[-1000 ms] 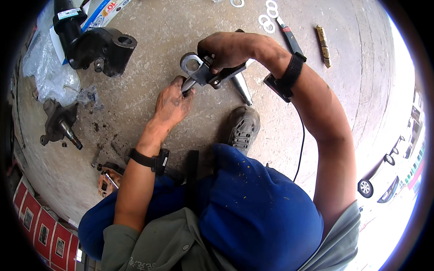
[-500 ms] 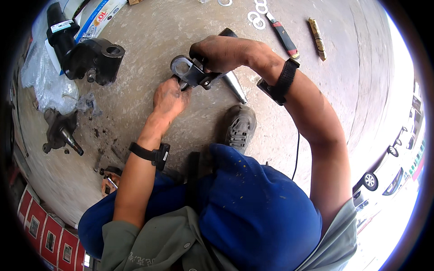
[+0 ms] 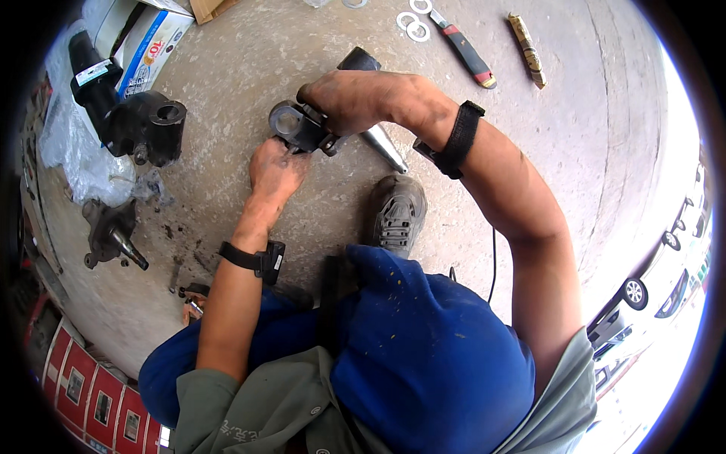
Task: The person fits metal components together by hand, placing circular washers and a bearing onto a metal shaft on the ground.
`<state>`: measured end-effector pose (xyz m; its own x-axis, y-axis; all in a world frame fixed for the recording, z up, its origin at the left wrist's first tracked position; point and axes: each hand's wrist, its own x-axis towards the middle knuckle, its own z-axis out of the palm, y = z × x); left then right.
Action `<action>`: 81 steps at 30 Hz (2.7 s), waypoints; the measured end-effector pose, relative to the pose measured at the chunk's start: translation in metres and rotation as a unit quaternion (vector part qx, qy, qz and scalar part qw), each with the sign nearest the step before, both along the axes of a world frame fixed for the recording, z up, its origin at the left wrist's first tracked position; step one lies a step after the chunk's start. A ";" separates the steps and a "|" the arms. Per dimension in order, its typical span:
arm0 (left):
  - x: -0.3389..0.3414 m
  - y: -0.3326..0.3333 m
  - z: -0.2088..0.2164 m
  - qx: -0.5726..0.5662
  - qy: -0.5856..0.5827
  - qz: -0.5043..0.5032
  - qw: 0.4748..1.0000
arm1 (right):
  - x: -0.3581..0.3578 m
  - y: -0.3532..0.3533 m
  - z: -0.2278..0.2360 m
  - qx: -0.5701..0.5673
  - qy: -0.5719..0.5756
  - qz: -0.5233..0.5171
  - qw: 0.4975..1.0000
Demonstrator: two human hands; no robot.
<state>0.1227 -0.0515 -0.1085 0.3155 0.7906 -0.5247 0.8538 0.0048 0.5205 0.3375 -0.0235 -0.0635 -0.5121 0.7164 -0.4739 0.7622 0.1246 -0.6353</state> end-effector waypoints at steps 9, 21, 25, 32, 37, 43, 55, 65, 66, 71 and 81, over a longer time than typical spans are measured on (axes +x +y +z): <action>-0.011 -0.008 -0.012 0.038 -0.024 0.003 0.999 | 0.054 -0.050 0.043 0.054 0.112 -0.290 0.949; -0.015 -0.009 -0.020 0.025 -0.031 -0.007 0.999 | 0.019 -0.093 -0.056 -0.170 0.309 -0.367 0.861; -0.009 -0.005 -0.007 -0.072 -0.089 0.039 0.993 | 0.008 -0.080 -0.045 -0.251 0.197 -0.394 0.862; -0.015 -0.003 0.008 -0.069 -0.326 0.022 0.942 | -0.023 -0.097 0.014 0.042 0.109 -0.339 0.933; -0.035 -0.002 -0.002 -0.018 -0.329 0.090 0.940 | -0.043 -0.079 0.034 -0.071 0.057 -0.370 0.925; -0.083 0.001 -0.007 -0.019 -0.239 0.102 0.965 | -0.084 -0.062 0.033 -0.105 0.140 -0.372 0.911; -0.125 0.013 0.024 0.049 -0.179 0.112 0.976 | -0.126 -0.040 0.057 -0.177 0.168 -0.379 0.893; -0.134 0.022 0.042 0.040 -0.139 0.105 0.984 | -0.134 -0.038 0.070 -0.175 0.182 -0.401 0.881; -0.136 0.021 0.042 0.037 -0.152 0.110 0.981 | -0.134 -0.039 0.069 -0.176 0.187 -0.396 0.881; -0.137 0.027 0.061 -0.019 -0.156 0.131 0.979 | -0.138 -0.038 0.074 -0.186 0.184 -0.399 0.879; -0.145 0.032 0.065 -0.001 -0.122 0.122 0.985 | -0.143 -0.044 0.064 -0.188 0.193 -0.418 0.868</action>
